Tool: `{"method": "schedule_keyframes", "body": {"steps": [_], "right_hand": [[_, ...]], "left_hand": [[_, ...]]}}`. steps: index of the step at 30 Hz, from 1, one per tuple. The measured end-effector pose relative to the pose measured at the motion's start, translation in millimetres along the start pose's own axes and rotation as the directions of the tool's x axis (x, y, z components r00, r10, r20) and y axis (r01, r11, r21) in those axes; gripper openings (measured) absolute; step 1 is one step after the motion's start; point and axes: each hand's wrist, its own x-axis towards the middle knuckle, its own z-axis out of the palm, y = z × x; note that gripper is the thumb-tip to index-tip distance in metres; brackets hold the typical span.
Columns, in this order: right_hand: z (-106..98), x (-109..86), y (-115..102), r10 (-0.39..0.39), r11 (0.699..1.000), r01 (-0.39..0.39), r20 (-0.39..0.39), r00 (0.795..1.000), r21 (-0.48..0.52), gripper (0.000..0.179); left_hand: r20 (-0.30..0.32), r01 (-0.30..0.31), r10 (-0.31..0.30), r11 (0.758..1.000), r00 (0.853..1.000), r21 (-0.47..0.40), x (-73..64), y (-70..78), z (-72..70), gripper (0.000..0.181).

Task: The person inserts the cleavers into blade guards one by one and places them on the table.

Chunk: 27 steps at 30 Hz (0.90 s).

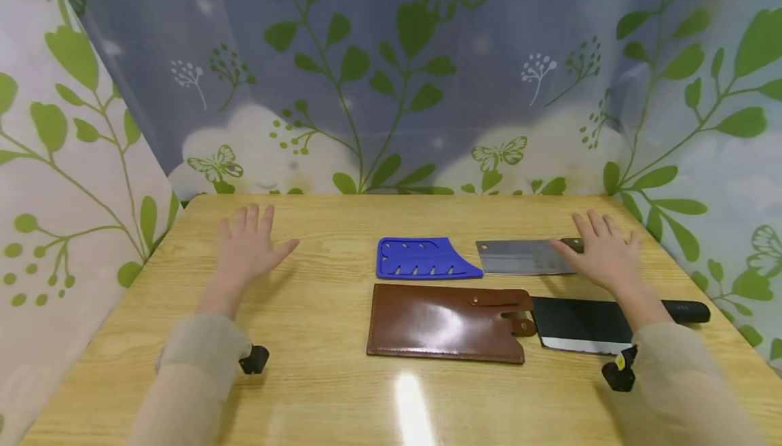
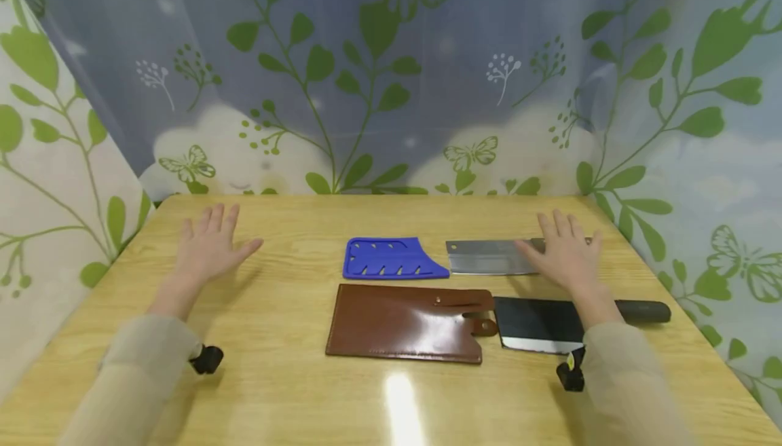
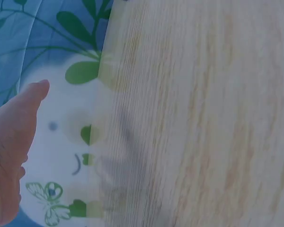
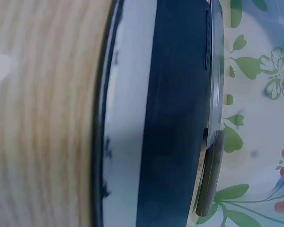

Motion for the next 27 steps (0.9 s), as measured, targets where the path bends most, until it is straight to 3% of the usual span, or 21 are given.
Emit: {"method": "schedule_keyframes", "body": {"steps": [4, 8, 13, 18, 23, 27], "right_hand": [[-3.4, -5.5, 8.7, -0.016, 1.0, 0.016, -0.033, 0.999, 0.003, 0.084], [-7.2, -14.2, 20.4, -0.064, 0.998, 0.064, -0.078, 0.995, -0.003, 0.077], [-12.1, -25.5, 39.5, -0.141, 0.99, 0.139, -0.148, 0.979, -0.024, 0.066], [-17.4, -36.2, 60.3, -0.224, 0.975, 0.223, -0.146, 0.964, -0.024, 0.056], [-22.5, -50.5, 79.0, -0.199, 0.98, 0.2, -0.079, 0.977, 0.002, 0.055], [-22.0, -61.6, 97.8, -0.176, 0.982, 0.172, -0.049, 0.983, -0.073, 0.057]], "left_hand": [[0.013, -0.042, 0.041, 0.998, 0.999, 0.049, 1.5, 14.4, -0.4, 0.092], [0.012, -0.089, 0.089, 0.995, 0.996, 0.036, 0.9, 31.4, -2.7, 0.091], [-0.012, -0.141, 0.141, 0.989, 0.99, 0.034, -1.1, 55.2, -9.0, 0.086], [-0.034, -0.198, 0.199, 0.979, 0.979, 0.046, -6.0, 80.0, -14.5, 0.079], [-0.088, -0.29, 0.299, 0.952, 0.95, 0.102, -11.2, 103.9, -9.5, 0.079], [-0.103, -0.369, 0.381, 0.922, 0.919, 0.122, -16.2, 124.3, -1.1, 0.085]]}}
